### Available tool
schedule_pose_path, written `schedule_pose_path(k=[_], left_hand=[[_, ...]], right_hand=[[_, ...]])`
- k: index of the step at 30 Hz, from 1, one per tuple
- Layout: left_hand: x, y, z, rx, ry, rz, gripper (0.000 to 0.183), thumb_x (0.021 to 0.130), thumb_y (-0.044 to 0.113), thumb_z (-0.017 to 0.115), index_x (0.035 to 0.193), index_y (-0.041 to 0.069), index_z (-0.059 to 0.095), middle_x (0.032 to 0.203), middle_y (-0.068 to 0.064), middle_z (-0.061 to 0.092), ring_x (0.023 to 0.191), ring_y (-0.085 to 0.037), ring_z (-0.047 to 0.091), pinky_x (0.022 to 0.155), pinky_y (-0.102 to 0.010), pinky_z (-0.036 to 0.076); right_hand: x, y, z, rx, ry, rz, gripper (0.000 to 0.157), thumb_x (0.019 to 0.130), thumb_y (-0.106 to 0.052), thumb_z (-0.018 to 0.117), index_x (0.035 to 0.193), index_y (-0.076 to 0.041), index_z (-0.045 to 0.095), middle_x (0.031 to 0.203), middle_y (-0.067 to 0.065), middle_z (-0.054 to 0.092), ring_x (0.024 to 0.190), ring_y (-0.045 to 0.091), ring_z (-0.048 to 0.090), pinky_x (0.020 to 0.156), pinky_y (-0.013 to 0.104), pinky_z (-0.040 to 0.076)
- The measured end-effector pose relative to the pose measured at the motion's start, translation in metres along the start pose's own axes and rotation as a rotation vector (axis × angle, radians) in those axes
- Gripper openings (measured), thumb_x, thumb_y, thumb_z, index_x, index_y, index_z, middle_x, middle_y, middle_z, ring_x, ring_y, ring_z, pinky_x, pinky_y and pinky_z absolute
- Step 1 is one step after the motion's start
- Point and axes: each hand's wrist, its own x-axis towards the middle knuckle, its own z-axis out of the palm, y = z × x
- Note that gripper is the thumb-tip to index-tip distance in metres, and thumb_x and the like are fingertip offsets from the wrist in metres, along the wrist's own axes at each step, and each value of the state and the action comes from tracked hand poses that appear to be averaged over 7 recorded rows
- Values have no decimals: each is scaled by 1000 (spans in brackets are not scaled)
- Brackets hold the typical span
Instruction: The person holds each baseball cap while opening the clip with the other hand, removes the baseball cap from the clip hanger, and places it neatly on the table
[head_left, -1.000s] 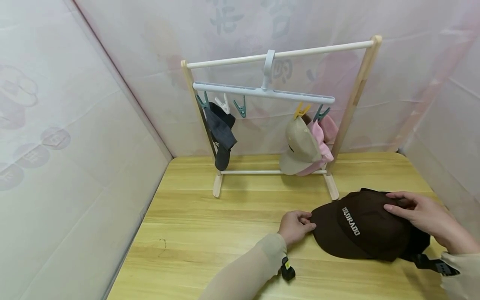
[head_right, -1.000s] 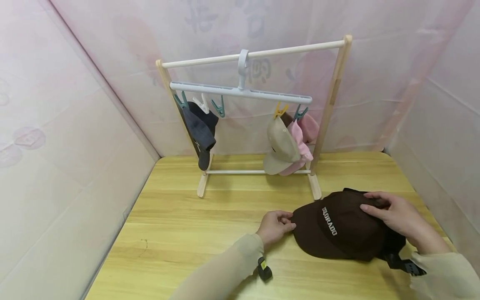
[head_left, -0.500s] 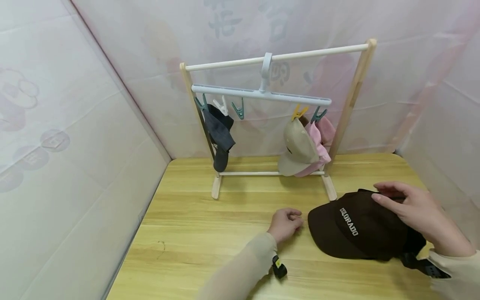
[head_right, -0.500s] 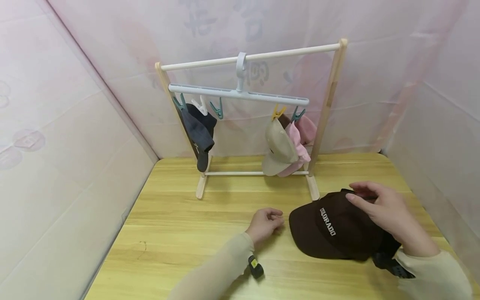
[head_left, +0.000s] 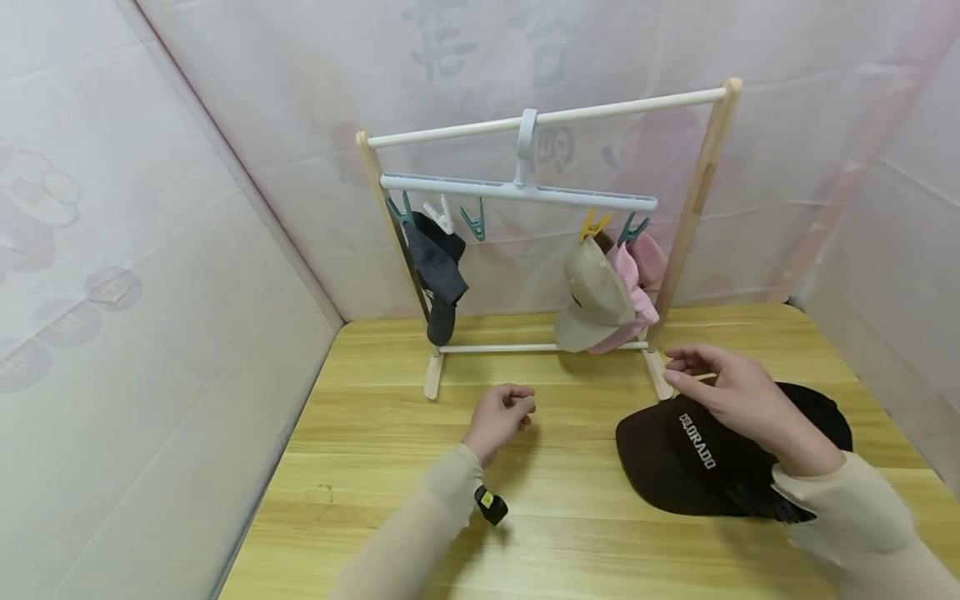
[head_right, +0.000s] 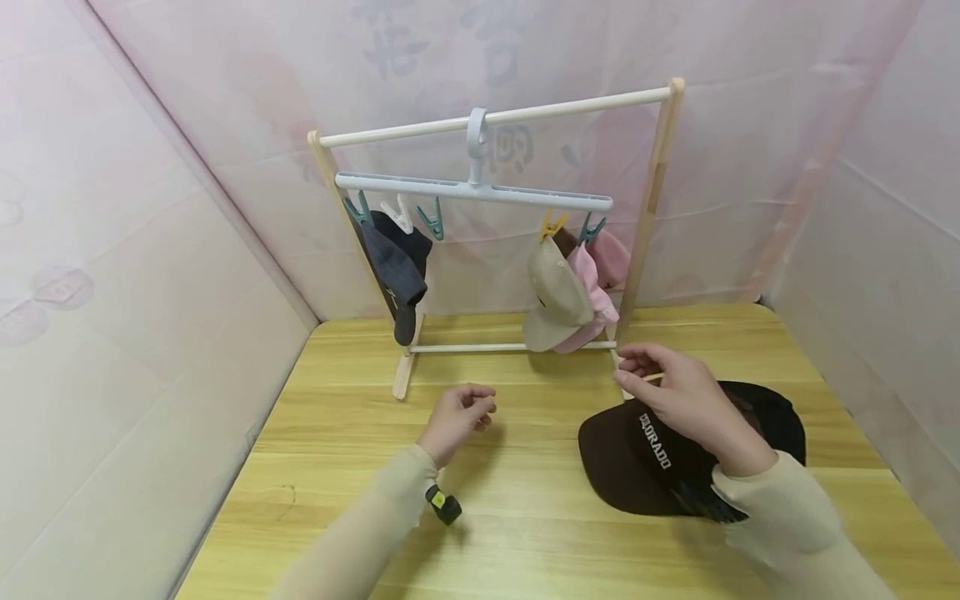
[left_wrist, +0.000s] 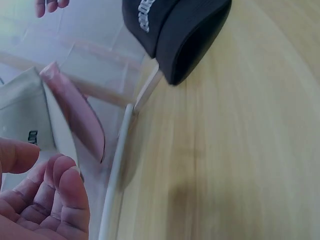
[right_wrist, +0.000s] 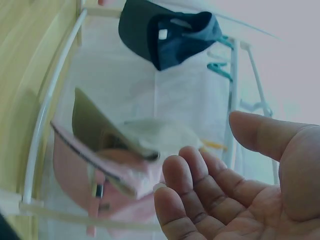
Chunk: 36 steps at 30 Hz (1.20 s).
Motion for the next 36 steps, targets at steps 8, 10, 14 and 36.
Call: schedule_pose_path(k=[8,10,14,36], left_hand=[[13,4,5,14,-10,-23,28,97,19,59,116,-1,61,94,-10,65,93,-36,63,82,-46,53],[21,6,9,14,-19,-26,32,98,21,58,120,-3,58,98,-11,65,96,-35,63,85,-47,52],[38,7,15,-17,-19,-50,38,98,23,56,124,-4,55,110,-18,63,104,-37,61,88,-46,51],[110,19,35,-271,-79,-249,40,99,32,52,120,-2,57,101,-15,64,76,-18,60,71,-31,53]], right_hand=[[35,-26,1,72,-9,-28,48,97,-35,58,131,-2,51,118,12,61,102,23,56,82,23,46],[46,-31,-1,95,9,-29,52,97,-35,58,134,0,49,122,14,58,105,25,56,82,22,48],[72,-41,-4,169,25,-13,60,97,-31,59,141,5,39,131,21,52,113,32,53,92,36,48],[169,-79,-9,-130,98,116,65,94,-59,46,116,0,61,108,18,66,96,34,61,78,44,50]])
